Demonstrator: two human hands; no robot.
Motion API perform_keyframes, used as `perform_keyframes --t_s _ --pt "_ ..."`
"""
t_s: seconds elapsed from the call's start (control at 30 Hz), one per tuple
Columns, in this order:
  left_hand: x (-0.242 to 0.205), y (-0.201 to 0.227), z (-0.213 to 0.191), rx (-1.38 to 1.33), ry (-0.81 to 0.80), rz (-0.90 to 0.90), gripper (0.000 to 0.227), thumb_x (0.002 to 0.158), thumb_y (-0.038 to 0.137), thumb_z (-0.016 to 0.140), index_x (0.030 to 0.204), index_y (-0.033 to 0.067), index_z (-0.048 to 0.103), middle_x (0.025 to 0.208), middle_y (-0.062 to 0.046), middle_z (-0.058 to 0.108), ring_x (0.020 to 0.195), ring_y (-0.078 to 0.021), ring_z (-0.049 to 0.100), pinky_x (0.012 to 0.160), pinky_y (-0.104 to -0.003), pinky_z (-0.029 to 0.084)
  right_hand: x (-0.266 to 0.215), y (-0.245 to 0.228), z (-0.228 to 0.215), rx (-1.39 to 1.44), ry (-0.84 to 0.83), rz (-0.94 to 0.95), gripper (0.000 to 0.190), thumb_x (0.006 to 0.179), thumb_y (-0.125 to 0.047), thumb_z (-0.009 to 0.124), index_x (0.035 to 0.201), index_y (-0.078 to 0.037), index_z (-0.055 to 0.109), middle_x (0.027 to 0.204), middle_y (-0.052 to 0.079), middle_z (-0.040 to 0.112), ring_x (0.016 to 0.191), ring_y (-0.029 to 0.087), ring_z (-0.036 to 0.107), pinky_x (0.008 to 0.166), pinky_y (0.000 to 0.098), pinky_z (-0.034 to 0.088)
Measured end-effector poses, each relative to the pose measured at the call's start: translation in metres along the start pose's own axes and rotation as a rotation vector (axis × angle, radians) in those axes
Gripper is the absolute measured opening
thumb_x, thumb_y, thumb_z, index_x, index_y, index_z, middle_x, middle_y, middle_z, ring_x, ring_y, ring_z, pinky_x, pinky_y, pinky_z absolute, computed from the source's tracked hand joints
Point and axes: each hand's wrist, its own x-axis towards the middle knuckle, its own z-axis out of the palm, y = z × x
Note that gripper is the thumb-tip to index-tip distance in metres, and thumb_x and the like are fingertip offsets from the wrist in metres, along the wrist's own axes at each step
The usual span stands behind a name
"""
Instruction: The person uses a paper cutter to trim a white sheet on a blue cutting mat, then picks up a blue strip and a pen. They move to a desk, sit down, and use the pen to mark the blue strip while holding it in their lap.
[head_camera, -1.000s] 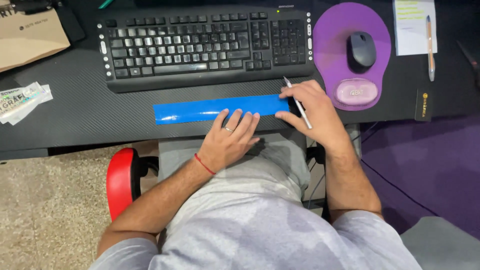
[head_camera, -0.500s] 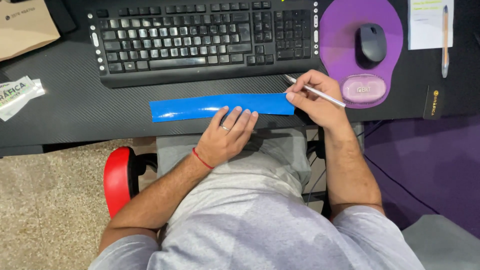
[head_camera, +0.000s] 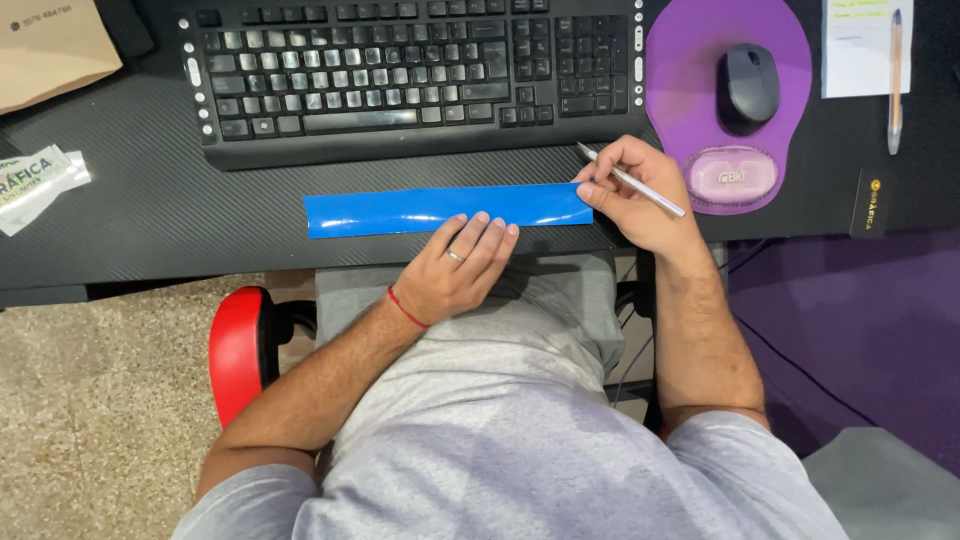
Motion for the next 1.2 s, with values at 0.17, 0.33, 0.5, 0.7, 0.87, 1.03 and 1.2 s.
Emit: perform_keyframes --t_s 0.17,0.33,0.5,0.7,0.87,1.03,1.2 --pt "0.004 0.001 -0.003 -0.039 0.023 -0.013 0.026 0.114 0.016 0.062 0.122 0.0043 0.084 0.120 -0.014 0.078 0.112 -0.0309 0.077 0.105 -0.046 0.067 0.001 0.001 -0.001 -0.010 0.001 -0.023 0.030 0.100 0.012 0.087 0.106 -0.002 0.061 0.104 0.019 0.078 0.073 0.001 0.059 0.066 0.0188 0.055" --pt "0.008 -0.015 -0.034 -0.231 0.029 -0.148 0.038 0.107 0.033 0.077 0.131 0.0025 0.080 0.125 -0.015 0.076 0.117 -0.0351 0.075 0.109 -0.054 0.060 -0.001 0.000 -0.002 -0.001 0.024 -0.033 0.031 0.101 0.011 0.086 0.107 -0.003 0.060 0.107 0.018 0.078 0.074 0.001 0.055 0.066 0.0180 0.052" --pt "0.001 -0.059 -0.085 0.180 0.064 -0.149 0.004 0.103 0.017 0.093 0.107 0.0181 0.093 0.111 -0.004 0.086 0.106 -0.0301 0.078 0.106 -0.057 0.060 -0.009 -0.017 -0.010 -0.051 0.101 -0.085 0.031 0.103 0.008 0.088 0.108 -0.004 0.060 0.110 0.019 0.080 0.075 0.001 0.057 0.065 0.0166 0.053" --pt "0.003 -0.067 -0.102 0.191 0.186 -0.112 0.012 0.105 0.009 0.091 0.095 0.0168 0.091 0.097 -0.003 0.085 0.093 -0.0277 0.077 0.096 -0.052 0.063 -0.024 -0.042 -0.014 -0.030 0.176 -0.161 0.037 0.102 0.010 0.091 0.106 -0.004 0.057 0.110 0.021 0.080 0.075 0.004 0.069 0.069 0.0171 0.058" --pt "0.020 -0.065 -0.109 0.115 0.126 -0.153 0.018 0.107 -0.004 0.079 0.097 0.0085 0.087 0.099 -0.007 0.082 0.095 -0.0265 0.075 0.105 -0.048 0.056 -0.038 -0.065 -0.024 -0.178 0.124 -0.217 0.029 0.107 0.001 0.087 0.106 -0.010 0.060 0.097 0.008 0.071 0.105 0.022 0.083 0.087 0.0299 0.069" --pt "0.016 -0.062 -0.106 0.092 0.145 -0.154 0.018 0.105 -0.006 0.082 0.097 0.0088 0.088 0.102 -0.007 0.081 0.096 -0.0264 0.075 0.106 -0.048 0.057 -0.045 -0.069 -0.026 -0.178 0.169 -0.198 0.031 0.107 -0.002 0.089 0.107 -0.010 0.059 0.098 0.009 0.071 0.107 0.022 0.082 0.090 0.0311 0.068" --pt "0.016 -0.061 -0.104 0.078 0.147 -0.159 0.022 0.107 -0.005 0.076 0.095 0.0097 0.087 0.100 -0.006 0.081 0.095 -0.0260 0.075 0.104 -0.047 0.058 -0.049 -0.075 -0.028 -0.234 0.151 -0.251 0.030 0.107 -0.005 0.088 0.110 -0.008 0.058 0.105 0.020 0.076 0.105 0.027 0.082 0.086 0.0334 0.067"
